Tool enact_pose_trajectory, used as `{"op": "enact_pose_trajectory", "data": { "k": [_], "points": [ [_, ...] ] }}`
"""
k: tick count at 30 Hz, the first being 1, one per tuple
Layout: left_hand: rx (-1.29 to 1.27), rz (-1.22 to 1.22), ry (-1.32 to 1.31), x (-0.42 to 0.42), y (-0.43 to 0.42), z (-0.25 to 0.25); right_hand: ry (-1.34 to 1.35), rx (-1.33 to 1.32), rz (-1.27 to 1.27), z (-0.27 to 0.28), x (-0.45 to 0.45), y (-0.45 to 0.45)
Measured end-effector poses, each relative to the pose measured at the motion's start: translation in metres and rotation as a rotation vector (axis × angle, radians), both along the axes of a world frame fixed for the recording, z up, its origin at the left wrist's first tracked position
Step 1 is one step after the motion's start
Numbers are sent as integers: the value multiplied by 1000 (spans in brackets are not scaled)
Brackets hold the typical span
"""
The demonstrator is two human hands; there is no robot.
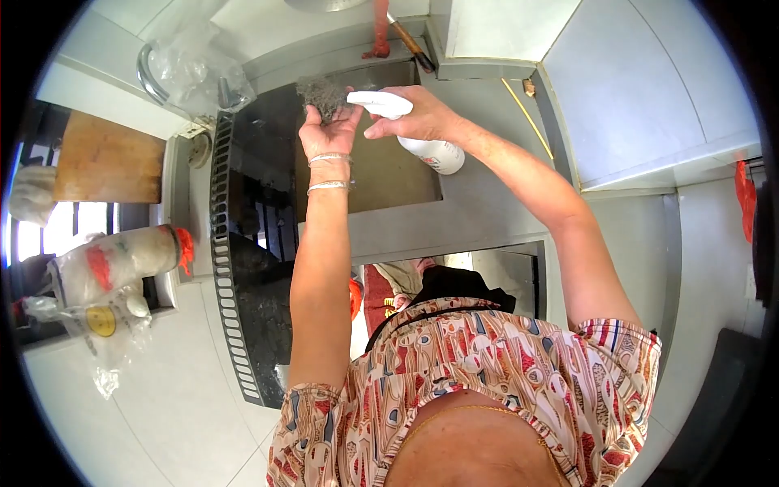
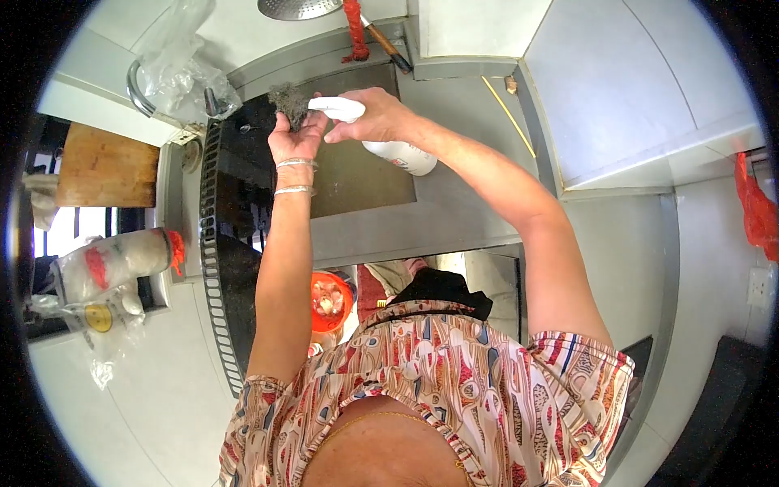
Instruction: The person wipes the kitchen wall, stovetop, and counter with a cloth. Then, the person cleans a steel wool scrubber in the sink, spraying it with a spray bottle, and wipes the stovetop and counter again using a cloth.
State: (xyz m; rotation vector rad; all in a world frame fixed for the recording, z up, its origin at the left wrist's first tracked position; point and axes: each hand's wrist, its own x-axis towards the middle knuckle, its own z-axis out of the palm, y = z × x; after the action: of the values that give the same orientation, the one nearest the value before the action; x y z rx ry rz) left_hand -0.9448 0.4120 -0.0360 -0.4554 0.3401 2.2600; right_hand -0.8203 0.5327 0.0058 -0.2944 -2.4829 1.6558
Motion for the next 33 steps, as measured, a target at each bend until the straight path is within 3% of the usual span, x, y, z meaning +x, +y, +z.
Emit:
{"op": "enact_pose_trajectory", "data": {
  "k": [2, 5, 7, 11, 13, 15, 16, 18, 20, 22, 25, 30, 33],
  "points": [
    [-75, -28, 0, -7, 0, -15, -34, 22, 6, 1, 0, 0],
    [72, 101, -42, -15, 0, -25, -94, 49, 7, 10, 0, 1],
    [-108, 33, 29, -15, -2, -24, -127, 51, 0, 9, 0, 1],
    [-82, 38, 53, -12, 4, -27, 17, 64, 58, 5, 0, -2],
    [-17, -105, 41, -14, 1, -29, 12, 86, 48, 12, 1, -2],
    [101, -190, 116, -12, -5, -30, 42, -250, -10, 18, 4, -1],
    [225, -273, 190, -8, -6, -25, 40, -253, -13, 16, 4, 1],
    [149, -270, 189, 0, -1, -17, -67, -65, -50, 13, 5, 6],
    [-151, -96, 41, 11, 5, -2, -29, -117, 45, 12, 7, 2],
    [-115, -110, 125, -1, 9, -25, -52, 46, 121, 6, 4, 1],
    [-32, 50, -29, -4, 13, -26, 13, 65, 92, 5, 4, -1],
    [-115, -46, 59, -12, 4, -35, 32, 48, 47, -2, 0, 5],
    [-330, -115, 188, 1, 0, -17, -16, 48, 1, 8, 3, 5]
  ]
}}
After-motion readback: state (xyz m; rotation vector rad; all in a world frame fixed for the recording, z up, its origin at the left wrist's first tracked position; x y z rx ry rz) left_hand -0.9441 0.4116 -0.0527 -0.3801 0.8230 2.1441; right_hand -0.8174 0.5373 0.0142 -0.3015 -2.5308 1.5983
